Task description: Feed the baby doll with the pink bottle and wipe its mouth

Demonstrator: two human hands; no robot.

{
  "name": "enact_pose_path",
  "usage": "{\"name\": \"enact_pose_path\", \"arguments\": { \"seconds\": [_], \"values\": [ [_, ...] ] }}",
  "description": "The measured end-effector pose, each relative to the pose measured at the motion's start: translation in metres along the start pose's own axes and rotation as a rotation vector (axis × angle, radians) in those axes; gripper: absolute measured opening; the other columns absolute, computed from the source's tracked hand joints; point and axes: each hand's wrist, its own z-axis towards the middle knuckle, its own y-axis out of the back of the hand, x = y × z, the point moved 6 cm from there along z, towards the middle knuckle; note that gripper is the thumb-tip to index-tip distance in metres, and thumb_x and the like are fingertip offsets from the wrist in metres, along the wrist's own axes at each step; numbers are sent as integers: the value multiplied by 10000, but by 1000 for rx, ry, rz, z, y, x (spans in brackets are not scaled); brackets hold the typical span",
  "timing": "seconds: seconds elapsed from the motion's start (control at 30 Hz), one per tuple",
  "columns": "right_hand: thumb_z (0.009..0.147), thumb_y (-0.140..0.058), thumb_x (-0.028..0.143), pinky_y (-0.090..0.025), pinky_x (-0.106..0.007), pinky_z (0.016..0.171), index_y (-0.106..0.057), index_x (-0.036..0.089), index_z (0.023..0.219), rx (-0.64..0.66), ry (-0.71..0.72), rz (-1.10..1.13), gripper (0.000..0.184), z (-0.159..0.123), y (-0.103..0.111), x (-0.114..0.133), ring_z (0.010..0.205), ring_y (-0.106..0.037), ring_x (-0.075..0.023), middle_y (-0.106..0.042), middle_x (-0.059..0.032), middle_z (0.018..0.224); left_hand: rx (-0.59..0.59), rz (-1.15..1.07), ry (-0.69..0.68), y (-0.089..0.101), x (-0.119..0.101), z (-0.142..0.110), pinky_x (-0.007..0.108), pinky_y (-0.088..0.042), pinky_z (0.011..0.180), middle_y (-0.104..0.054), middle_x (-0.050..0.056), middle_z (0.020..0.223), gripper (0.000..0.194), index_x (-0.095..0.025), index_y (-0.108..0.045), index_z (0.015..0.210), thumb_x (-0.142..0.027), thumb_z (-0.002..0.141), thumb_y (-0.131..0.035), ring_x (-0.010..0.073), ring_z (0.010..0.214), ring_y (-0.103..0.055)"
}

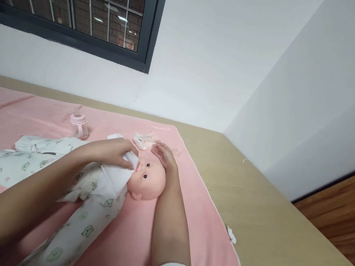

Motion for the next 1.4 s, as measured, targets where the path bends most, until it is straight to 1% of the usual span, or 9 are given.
{"name": "enact_pose_path", "arguments": {
  "seconds": [0.13,0.23,0.4,0.73,0.93,1.03,1.23,1.3,1.4],
  "values": [
    [809,-642,109,-589,-306,913,-656,165,963,7,6,0,165,-1,-1,1,779,-708,-134,-739,-46,839,-6,4,-21,0,3,1,249,-353,588,-672,-3,761,89,-187,-666,767,-240,742,-599,173,703,-588],
    [823,-621,102,-596,-290,889,-657,159,944,-12,-4,-1,138,-4,-4,3,774,-707,-134,-738,-47,824,-58,51,7,3,7,3,254,-348,581,-680,7,753,124,-193,-689,792,-239,747,-584,183,691,-595],
    [821,-637,101,-593,-285,891,-658,168,916,-31,-21,-5,118,-7,-7,4,752,-700,-126,-734,-40,797,-123,65,-2,4,9,6,263,-392,679,-734,37,929,286,-215,-727,1007,-223,774,-563,210,799,-633],
    [812,-652,107,-578,-302,921,-658,176,907,-41,-23,-15,118,-8,-7,5,759,-699,-132,-735,-42,810,-171,20,-60,5,3,6,241,-371,635,-736,9,881,230,-192,-736,942,-176,796,-559,178,756,-619],
    [819,-619,80,-583,-291,910,-656,165,917,-48,-35,-16,135,-10,-9,7,736,-691,-119,-732,-37,798,-251,-64,-110,5,5,8,233,-420,743,-756,9,1020,237,-194,-742,969,-156,811,-570,188,901,-665],
    [802,-641,75,-586,-288,906,-650,168,915,-38,-26,-18,146,-8,-9,6,726,-691,-115,-733,-32,799,-279,-70,-95,5,8,9,247,-426,766,-755,19,1040,235,-190,-747,971,-162,817,-571,201,938,-669],
    [796,-646,81,-582,-291,913,-652,173,918,-25,-21,-14,153,-6,-6,4,748,-696,-124,-737,-36,809,-252,-104,-102,10,5,6,251,-429,777,-754,17,1029,253,-186,-749,996,-179,808,-580,206,940,-665],
    [810,-632,83,-582,-293,907,-654,167,919,-24,-22,-9,139,-6,-6,4,744,-693,-124,-734,-39,802,-207,-135,-133,10,2,4,244,-431,756,-756,6,979,227,-181,-750,962,-197,804,-588,198,899,-663],
    [817,-638,95,-580,-301,908,-659,165,917,-23,-28,-7,124,-6,-7,5,747,-690,-128,-729,-45,796,-97,-159,-113,3,-1,3,234,-420,633,-745,10,894,194,-162,-746,890,-237,795,-595,181,776,-652]
  ]
}}
